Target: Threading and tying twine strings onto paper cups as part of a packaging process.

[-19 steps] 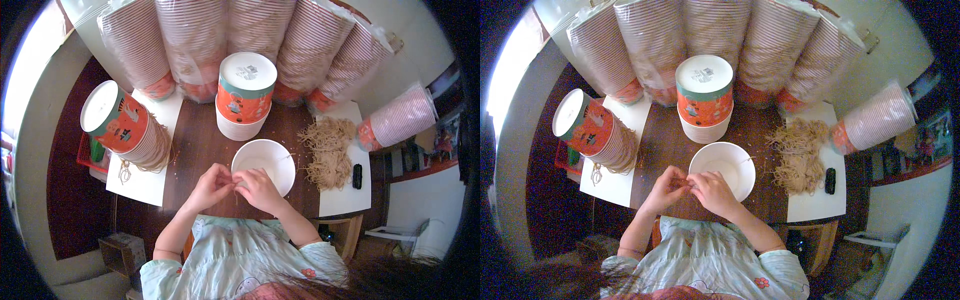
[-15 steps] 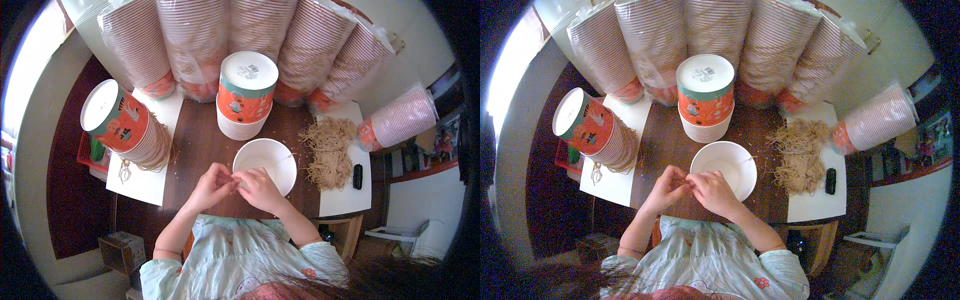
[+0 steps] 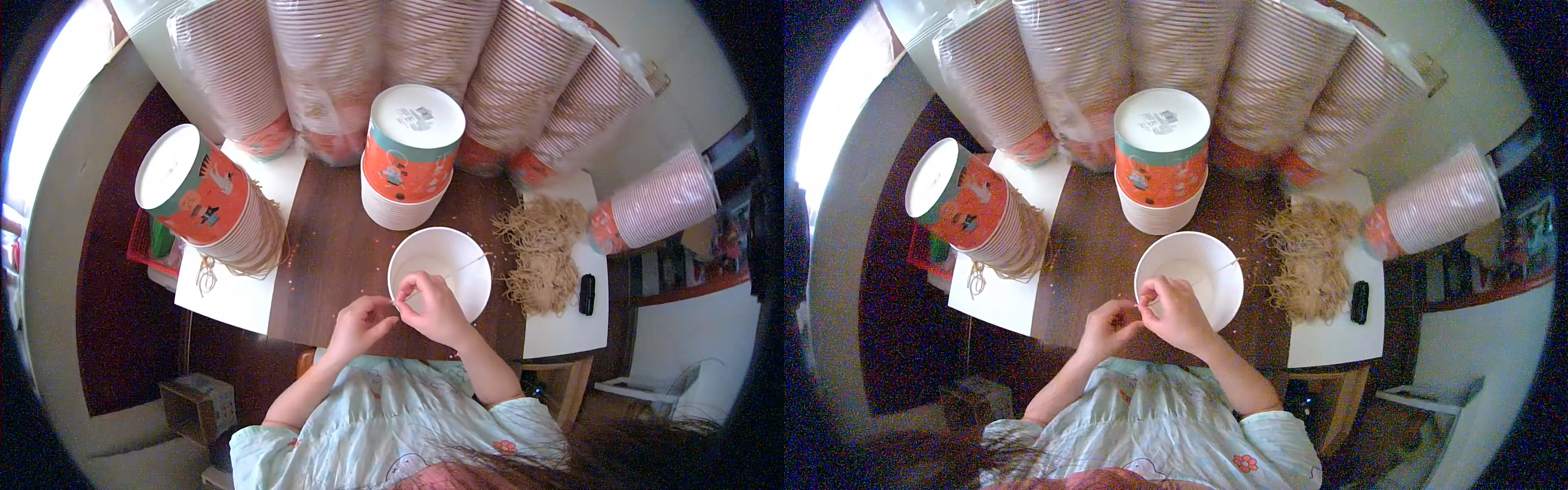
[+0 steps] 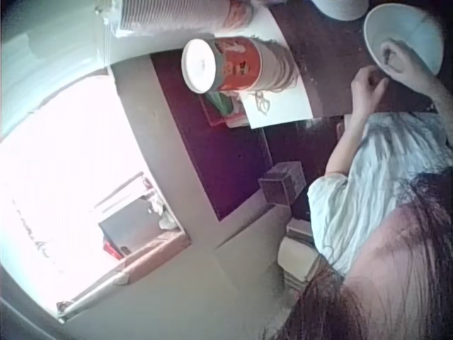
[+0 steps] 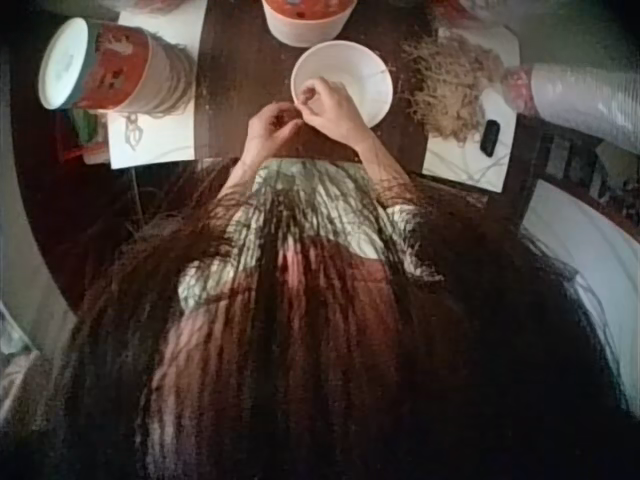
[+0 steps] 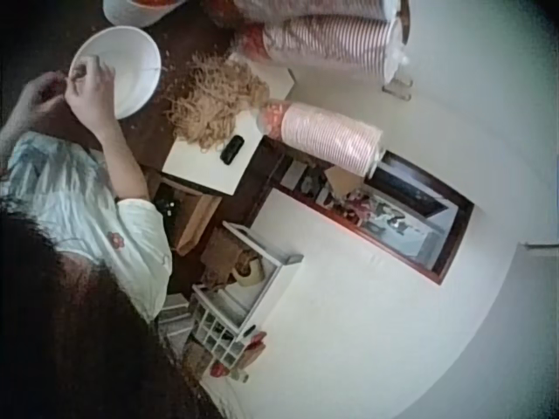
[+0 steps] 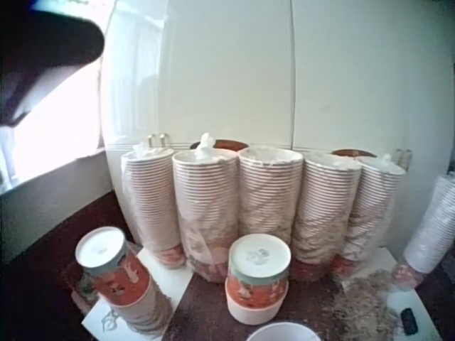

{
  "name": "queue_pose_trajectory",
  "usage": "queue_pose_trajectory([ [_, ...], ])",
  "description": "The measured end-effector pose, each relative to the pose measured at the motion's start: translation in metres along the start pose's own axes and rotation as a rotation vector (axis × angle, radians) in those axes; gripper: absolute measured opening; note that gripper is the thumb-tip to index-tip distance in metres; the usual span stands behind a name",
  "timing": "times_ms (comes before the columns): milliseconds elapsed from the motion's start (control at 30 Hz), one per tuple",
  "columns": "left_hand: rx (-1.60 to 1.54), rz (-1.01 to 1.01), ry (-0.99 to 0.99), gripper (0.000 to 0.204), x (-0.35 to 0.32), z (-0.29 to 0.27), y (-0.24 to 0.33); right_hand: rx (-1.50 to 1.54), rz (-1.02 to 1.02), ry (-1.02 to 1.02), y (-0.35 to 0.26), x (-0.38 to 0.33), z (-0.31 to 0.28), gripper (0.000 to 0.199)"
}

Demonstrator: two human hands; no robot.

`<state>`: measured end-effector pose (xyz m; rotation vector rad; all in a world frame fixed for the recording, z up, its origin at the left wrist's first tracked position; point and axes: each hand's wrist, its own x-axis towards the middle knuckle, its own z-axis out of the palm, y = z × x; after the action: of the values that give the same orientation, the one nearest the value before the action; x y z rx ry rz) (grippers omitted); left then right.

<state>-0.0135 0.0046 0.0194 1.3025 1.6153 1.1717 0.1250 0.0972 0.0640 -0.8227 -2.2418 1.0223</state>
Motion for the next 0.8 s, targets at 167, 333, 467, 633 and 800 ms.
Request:
queue_pose_trajectory([
  [167,0.031,0.05,0.125,0.026,0.004,0.011,-0.012,0.002,0.0,-0.007,-0.001,0.0,-0.002,0.027],
  [333,0.027,0.077,0.209,0.017,0.007,0.01,-0.008,0.104,0.064,-0.014,-0.004,0.002,-0.005,0.026],
  [467,0.049,0.107,0.171,0.015,0.004,0.011,0.0,0.095,0.047,-0.006,-0.003,0.001,-0.004,0.025],
  [633,0.216,0.203,0.246,0.013,0.009,0.02,-0.009,0.088,0.021,-0.02,-0.001,-0.001,-0.003,0.023],
  [800,0.14,0.086,0.243,0.011,0.007,0.015,-0.016,0.092,0.025,-0.013,0.001,-0.001,-0.004,0.022],
])
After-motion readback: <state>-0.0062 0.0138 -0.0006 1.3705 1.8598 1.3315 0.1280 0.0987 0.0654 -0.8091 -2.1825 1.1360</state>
